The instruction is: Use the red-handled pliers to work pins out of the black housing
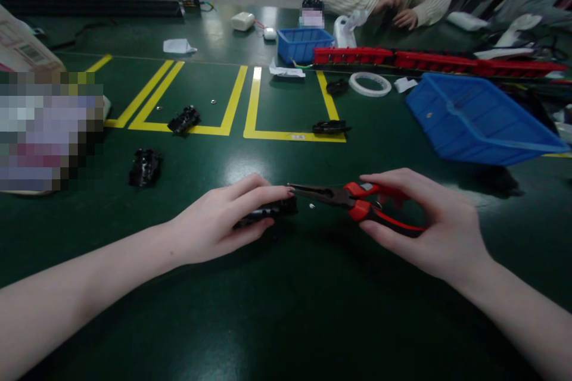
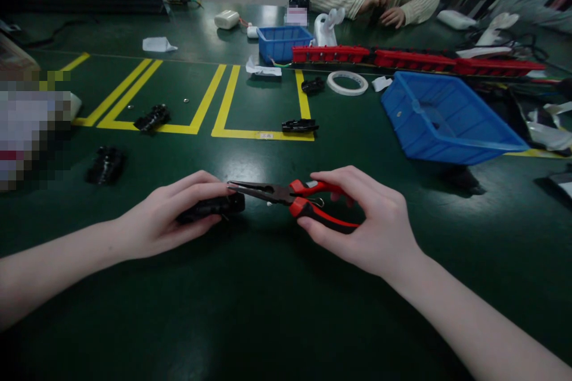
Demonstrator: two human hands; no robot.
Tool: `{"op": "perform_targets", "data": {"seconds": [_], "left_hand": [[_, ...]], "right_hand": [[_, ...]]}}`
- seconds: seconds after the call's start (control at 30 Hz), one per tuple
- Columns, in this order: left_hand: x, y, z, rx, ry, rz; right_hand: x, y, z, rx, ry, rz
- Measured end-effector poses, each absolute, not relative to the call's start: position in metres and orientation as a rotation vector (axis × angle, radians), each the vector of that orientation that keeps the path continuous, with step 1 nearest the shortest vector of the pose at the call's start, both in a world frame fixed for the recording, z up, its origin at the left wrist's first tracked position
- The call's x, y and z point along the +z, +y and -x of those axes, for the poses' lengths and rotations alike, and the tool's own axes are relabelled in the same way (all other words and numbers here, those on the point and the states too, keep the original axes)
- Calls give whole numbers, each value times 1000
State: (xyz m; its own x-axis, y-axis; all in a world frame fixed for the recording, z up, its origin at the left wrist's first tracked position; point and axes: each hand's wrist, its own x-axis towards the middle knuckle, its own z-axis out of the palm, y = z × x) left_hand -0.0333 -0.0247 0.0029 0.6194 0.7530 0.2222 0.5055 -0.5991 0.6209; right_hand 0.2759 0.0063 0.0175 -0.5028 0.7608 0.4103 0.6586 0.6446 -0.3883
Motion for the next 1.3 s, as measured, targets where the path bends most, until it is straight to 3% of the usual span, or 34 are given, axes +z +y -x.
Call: {"op": "perform_targets", "data": {"seconds": [0.63, 1.0, 1.3], "left_hand": [[7, -23, 36, 727, 1054, -2272], [10, -16, 40, 945, 1088, -1669], [2, -13, 41, 1241, 1124, -1668]], "right_hand": [[26, 5, -277, 179, -2326, 1114], [-1, 20, -279, 194, -2434, 1136], [9, 24, -264, 118, -2570, 1019]]}}
